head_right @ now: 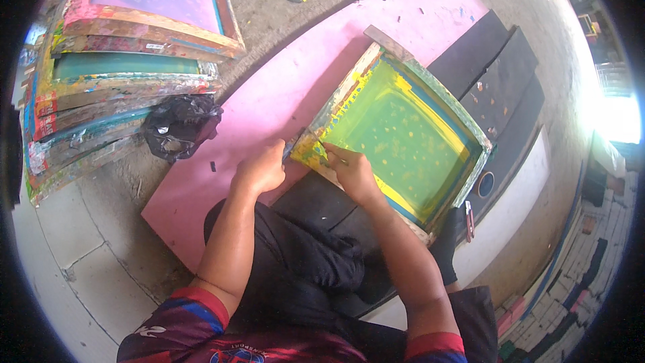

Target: The person uses a utility knife and pliers to scrape and remove dried yellow paint from the edges of a wooden screen printing frame. They work methodically along the frame's perimeter, occasionally switching tools to pry or pull at stubborn areas.

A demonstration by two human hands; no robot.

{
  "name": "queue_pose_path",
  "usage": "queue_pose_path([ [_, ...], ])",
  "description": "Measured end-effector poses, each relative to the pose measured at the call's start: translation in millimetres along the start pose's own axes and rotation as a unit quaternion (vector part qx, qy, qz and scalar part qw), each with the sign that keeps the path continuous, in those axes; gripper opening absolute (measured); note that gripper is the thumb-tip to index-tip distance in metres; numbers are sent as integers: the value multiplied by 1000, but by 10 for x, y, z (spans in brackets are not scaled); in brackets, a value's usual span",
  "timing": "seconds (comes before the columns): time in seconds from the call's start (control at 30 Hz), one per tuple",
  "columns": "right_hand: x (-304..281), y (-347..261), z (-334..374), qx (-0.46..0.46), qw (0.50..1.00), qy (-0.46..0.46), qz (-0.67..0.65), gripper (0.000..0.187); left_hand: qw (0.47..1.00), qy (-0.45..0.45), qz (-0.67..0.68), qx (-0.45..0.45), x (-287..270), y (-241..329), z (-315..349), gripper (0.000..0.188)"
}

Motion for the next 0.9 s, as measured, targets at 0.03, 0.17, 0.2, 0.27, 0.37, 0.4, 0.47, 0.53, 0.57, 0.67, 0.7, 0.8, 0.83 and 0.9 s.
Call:
queue_pose_path([
  [0.03, -12, -89, 2, 149, 982, -42, -111, 38, 1000, 5, 4, -1, 1, -31, -2, 27],
  [0.17, -74, -93, -83, -81, 996, -20, 41, 42, 1000, -11, 0, 4, 12, -16, -36, 28],
  [0.2, -50, -88, -91, -86, 995, -20, 49, 42, 1000, -12, 2, 2, 15, -38, -34, 28],
  [0.27, -16, -330, -38, 84, 994, -54, -45, 42, 1000, -13, 6, -2, 12, -88, -36, 29],
  [0.37, 37, -323, 104, 353, 879, -76, -313, 40, 1000, -25, 10, -2, 21, -95, -44, 30],
  [0.4, 58, -292, 131, 396, 827, -71, -393, 40, 1000, -27, 13, -4, 8, -86, -38, 30],
  [0.47, 43, -269, 134, 322, 910, -57, -255, 38, 999, -29, 19, -3, 4, -87, -35, 30],
  [0.53, -33, -299, 150, 159, 986, 1, -55, 36, 999, -25, 23, 5, -4, -96, -39, 30],
  [0.57, -64, -340, 187, 31, 996, 49, 73, 35, 999, -22, 22, 5, -13, -92, -47, 30],
  [0.67, -30, -629, 237, 17, 976, 73, 205, 32, 1000, -19, 18, 2, 10, -118, -53, 31],
  [0.7, -25, -642, 228, 11, 971, 72, 226, 32, 1000, -18, 16, 8, 6, -118, -68, 31],
  [0.8, -12, -654, 212, 7, 963, 71, 262, 32, 1000, -14, 14, 15, 8, -103, -84, 30],
  [0.83, -4, -654, 208, 8, 961, 71, 269, 32, 1000, -13, 15, 15, 11, -97, -80, 30],
  [0.9, 13, -680, 209, 6, 953, 74, 293, 32, 1000, -4, 11, 16, -6, -79, -61, 29],
])
Point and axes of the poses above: each hand's wrist, its own z-axis away from the middle knuckle, its own x-axis out of the palm, y = z × x, the point moved 5 cm from there along -z, towards the middle knuckle, and after that the axes turned 6 degrees about -z, right-handed, at the moved point
